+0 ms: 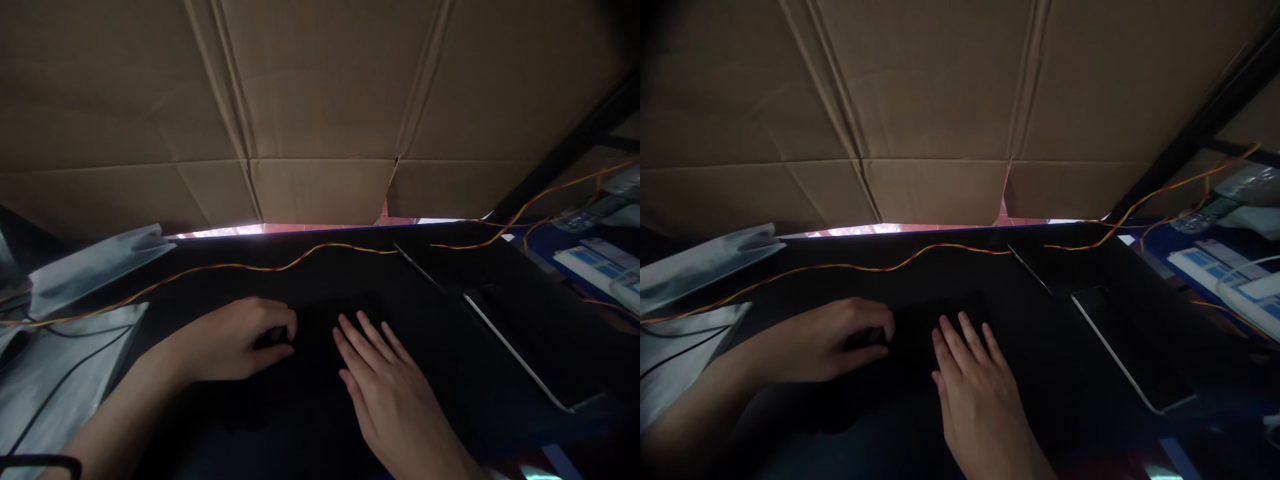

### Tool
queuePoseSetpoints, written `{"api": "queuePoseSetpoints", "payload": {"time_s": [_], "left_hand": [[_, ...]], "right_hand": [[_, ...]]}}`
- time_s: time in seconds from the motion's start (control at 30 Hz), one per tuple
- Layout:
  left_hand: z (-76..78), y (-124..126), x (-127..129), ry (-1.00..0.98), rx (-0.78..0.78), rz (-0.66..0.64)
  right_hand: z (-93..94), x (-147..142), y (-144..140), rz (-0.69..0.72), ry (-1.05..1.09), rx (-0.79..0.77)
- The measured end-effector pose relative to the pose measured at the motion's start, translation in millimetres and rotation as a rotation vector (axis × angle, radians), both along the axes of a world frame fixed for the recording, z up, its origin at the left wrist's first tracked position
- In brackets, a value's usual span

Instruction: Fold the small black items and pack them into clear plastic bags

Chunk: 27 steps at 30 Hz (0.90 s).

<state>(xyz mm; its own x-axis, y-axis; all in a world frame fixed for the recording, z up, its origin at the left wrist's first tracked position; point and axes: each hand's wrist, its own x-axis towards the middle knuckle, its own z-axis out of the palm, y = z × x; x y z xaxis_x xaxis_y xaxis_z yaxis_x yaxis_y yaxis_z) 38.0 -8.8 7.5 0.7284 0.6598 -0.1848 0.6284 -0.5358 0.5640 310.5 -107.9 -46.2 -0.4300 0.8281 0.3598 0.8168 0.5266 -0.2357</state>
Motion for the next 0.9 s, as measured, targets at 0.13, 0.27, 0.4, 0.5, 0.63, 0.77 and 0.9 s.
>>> {"api": "queuePoseSetpoints", "payload": {"time_s": [0.13,0.27,0.4,0.5,0.63,0.77,0.9], "left_hand": [[7.0,-0.8,-1.5,-0.094,0.025,-0.026],[16.8,-8.9,-3.2,-0.070,-0.076,-0.043],[18.1,-16.5,-0.4,0.116,-0.134,0.021],[19.5,-15.6,0.9,0.132,-0.132,0.000],[26.3,-10.4,-3.4,-0.006,-0.021,-0.031],[30.4,-8.6,-8.5,-0.148,0.133,-0.007],[25.7,-7.1,-8.6,-0.165,0.136,0.034]], "right_hand": [[5.5,13.5,5.6,0.006,0.165,-0.067],[14.0,50.7,15.5,-0.332,0.497,-0.028],[4.1,62.9,20.9,-0.467,0.328,-0.214],[-4.0,57.3,22.4,-0.426,0.283,-0.288],[7.7,60.4,28.4,-0.507,0.301,-0.370],[45.5,60.4,30.4,-0.532,0.311,-0.206],[83.0,26.8,25.6,-0.415,0.159,0.028]]}}
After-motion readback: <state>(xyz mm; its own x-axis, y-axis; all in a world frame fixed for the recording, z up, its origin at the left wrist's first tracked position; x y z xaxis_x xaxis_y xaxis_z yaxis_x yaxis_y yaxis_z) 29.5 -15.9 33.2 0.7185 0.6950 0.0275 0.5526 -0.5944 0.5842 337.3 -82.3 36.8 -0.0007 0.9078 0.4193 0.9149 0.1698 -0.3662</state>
